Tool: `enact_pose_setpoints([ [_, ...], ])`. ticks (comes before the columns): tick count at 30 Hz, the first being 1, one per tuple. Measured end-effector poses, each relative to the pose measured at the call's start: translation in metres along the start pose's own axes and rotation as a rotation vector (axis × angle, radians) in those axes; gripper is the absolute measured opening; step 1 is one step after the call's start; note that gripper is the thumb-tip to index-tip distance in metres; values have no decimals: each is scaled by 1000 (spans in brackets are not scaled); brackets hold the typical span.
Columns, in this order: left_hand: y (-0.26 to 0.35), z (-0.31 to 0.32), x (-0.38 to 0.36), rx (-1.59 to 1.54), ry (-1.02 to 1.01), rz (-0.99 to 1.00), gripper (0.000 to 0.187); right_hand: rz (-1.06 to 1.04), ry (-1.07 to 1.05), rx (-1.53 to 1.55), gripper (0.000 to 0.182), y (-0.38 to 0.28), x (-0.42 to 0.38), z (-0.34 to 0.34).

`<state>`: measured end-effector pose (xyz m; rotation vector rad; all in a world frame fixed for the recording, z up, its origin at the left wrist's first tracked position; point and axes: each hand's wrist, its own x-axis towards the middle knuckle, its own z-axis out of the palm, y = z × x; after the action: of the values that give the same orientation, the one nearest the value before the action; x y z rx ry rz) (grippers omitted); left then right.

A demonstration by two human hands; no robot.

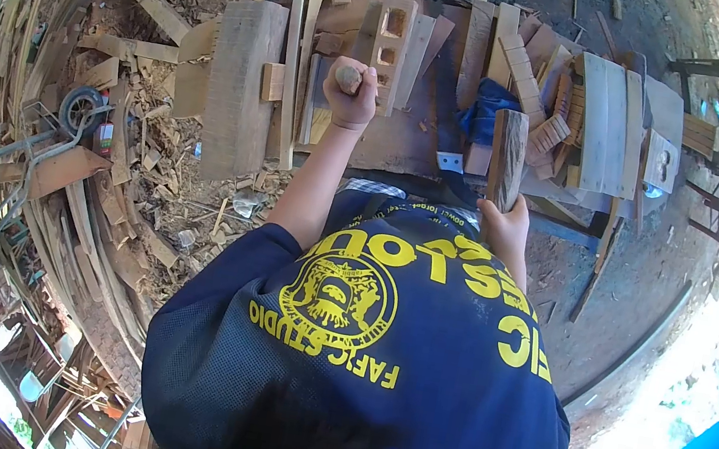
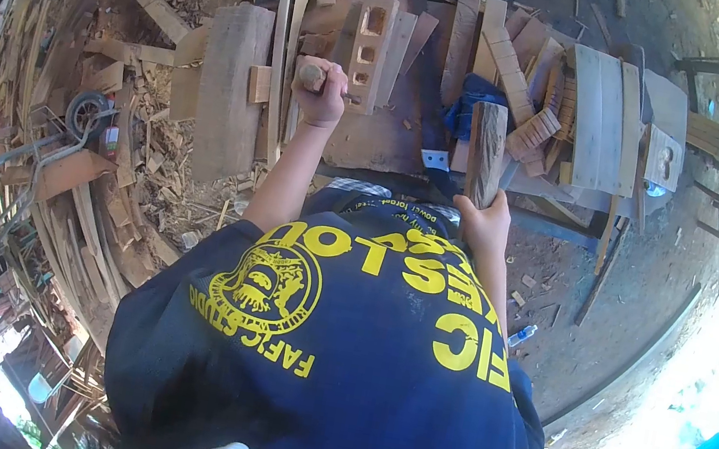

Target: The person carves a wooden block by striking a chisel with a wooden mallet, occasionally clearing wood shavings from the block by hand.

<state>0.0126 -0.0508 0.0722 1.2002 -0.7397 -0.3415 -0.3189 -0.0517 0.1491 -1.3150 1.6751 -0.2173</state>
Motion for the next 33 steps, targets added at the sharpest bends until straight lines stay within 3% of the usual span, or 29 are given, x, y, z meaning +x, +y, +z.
enact_pose_setpoints([
  [4,-2,-1,-2,-39,3,-51,17,-3,3,-11,56,6,4,2],
  [7,2,5,-2,96,-25,57,18,-36,14,-9,56,3,2,0],
  [9,24,20,-2,299,-121,219,20,-27,5,15,56,3,2,-1],
  [11,22,32,-10,273,-180,221,20,-24,-15,34,56,8,4,0],
  [14,19,46,-19,279,-301,230,20,-180,-57,186,58,2,3,-1],
  [16,20,49,-22,312,-342,234,21,-527,-145,370,64,-30,-11,-8],
  [18,22,52,-23,355,-468,197,22,-523,-173,402,59,-39,-15,-16],
  [20,23,53,-25,359,-459,203,24,-1132,-304,367,55,-79,-21,-34],
  [21,23,53,-25,360,-465,209,25,-1274,-320,603,53,-103,-24,-25],
  [22,22,53,-25,363,-449,210,25,-1280,-334,597,53,-108,-29,-12],
  [24,22,53,-26,359,-424,232,23,-1044,-174,799,45,-104,-33,6],
  [25,24,51,-25,359,-409,231,23,-1003,-236,-162,55,-103,-22,-13],
  [26,27,48,-24,321,-391,182,24,-1013,-246,-174,55,-99,-19,-5],
  [28,26,44,-22,286,-350,136,25,-437,-285,-260,65,-100,-16,18],
  [30,15,38,-23,227,-430,177,23,-502,-269,-229,65,-99,-16,16],
  [32,20,34,-25,288,-429,73,23,-572,-261,-198,66,-100,-14,12],
  [33,20,35,-26,314,-409,128,23,-605,-219,124,66,-99,-16,10],
])
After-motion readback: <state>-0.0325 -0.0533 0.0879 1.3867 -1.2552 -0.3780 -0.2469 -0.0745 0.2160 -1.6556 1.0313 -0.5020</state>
